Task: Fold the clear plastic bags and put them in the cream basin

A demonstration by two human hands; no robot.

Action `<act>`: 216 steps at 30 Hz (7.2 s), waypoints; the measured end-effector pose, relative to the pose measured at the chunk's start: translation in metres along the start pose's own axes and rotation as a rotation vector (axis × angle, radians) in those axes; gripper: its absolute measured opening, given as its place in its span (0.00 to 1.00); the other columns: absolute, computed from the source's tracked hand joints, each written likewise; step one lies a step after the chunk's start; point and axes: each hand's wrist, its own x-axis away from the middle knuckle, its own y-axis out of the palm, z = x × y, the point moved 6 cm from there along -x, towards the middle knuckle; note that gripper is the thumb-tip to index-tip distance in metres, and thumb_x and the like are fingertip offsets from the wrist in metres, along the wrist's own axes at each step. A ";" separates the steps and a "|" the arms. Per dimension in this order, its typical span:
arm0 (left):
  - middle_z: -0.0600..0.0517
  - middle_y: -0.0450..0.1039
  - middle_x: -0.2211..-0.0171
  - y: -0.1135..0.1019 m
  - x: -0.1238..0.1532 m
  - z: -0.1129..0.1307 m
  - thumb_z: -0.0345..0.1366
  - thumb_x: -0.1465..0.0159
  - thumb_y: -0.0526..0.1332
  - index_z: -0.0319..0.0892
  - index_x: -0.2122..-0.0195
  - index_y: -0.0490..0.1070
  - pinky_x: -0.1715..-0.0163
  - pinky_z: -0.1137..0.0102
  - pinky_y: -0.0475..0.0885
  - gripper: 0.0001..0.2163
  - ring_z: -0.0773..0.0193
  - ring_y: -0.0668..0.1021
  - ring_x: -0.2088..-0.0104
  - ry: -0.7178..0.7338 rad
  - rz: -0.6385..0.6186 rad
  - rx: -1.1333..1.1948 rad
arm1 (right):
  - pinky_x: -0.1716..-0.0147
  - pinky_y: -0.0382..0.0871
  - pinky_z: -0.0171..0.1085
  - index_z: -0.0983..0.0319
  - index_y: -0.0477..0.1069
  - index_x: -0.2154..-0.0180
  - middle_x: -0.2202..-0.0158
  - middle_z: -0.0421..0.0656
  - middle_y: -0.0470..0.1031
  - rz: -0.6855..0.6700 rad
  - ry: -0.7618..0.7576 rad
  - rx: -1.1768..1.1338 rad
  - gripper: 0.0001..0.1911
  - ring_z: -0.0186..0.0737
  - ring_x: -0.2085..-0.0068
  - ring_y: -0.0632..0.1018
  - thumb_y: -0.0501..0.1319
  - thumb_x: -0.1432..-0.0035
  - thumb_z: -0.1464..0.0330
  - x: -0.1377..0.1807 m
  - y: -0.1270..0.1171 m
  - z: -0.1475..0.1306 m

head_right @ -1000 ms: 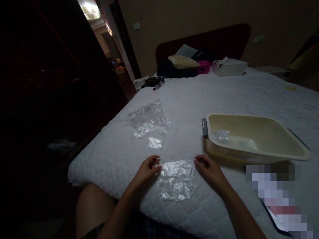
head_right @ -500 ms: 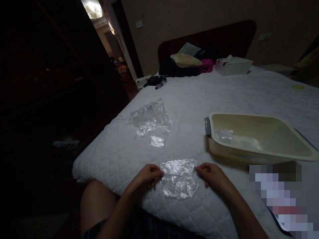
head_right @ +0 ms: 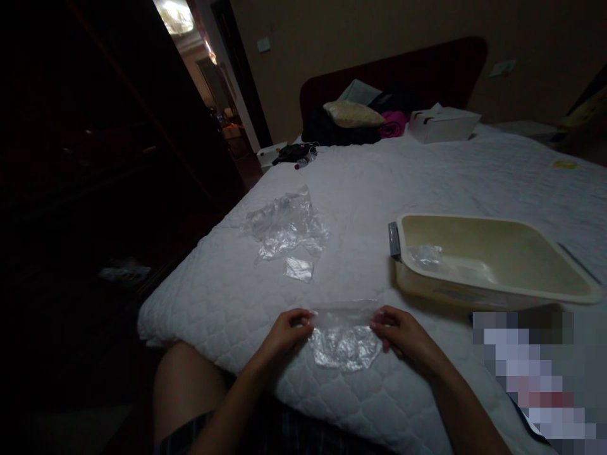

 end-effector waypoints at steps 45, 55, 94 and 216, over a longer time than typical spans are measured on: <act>0.51 0.71 0.72 0.001 0.029 0.021 0.31 0.43 0.59 0.40 0.72 0.73 0.68 0.72 0.67 0.04 0.65 0.73 0.70 0.533 0.022 -0.458 | 0.48 0.56 0.52 0.60 0.52 0.40 0.38 0.50 0.53 0.278 -0.907 1.401 0.34 0.55 0.40 0.56 0.57 0.47 0.57 0.079 0.105 0.008; 0.42 0.68 0.52 -0.013 0.070 0.052 0.32 0.39 0.53 0.41 0.52 0.66 0.54 0.61 0.68 0.14 0.56 0.71 0.51 0.876 0.007 -0.737 | 0.48 0.57 0.52 0.57 0.51 0.39 0.37 0.48 0.51 0.249 -0.897 1.362 0.35 0.56 0.39 0.55 0.57 0.46 0.58 0.078 0.100 0.015; 0.48 0.51 0.38 0.019 0.078 -0.014 0.38 0.34 0.47 0.39 0.40 0.52 0.41 0.59 0.50 0.22 0.58 0.54 0.39 1.198 -0.237 -1.525 | 0.43 0.54 0.45 0.57 0.44 0.38 0.37 0.45 0.50 0.173 -0.809 1.290 0.30 0.43 0.38 0.55 0.51 0.39 0.61 0.066 0.078 0.004; 0.45 0.67 0.62 0.046 0.055 0.017 0.31 0.38 0.54 0.38 0.53 0.64 0.63 0.62 0.70 0.12 0.59 0.71 0.62 0.985 0.442 -0.913 | 0.80 0.55 0.32 0.58 0.62 0.67 0.80 0.36 0.73 0.597 -0.206 0.811 0.10 0.38 0.78 0.74 0.52 0.43 0.58 0.029 0.062 -0.012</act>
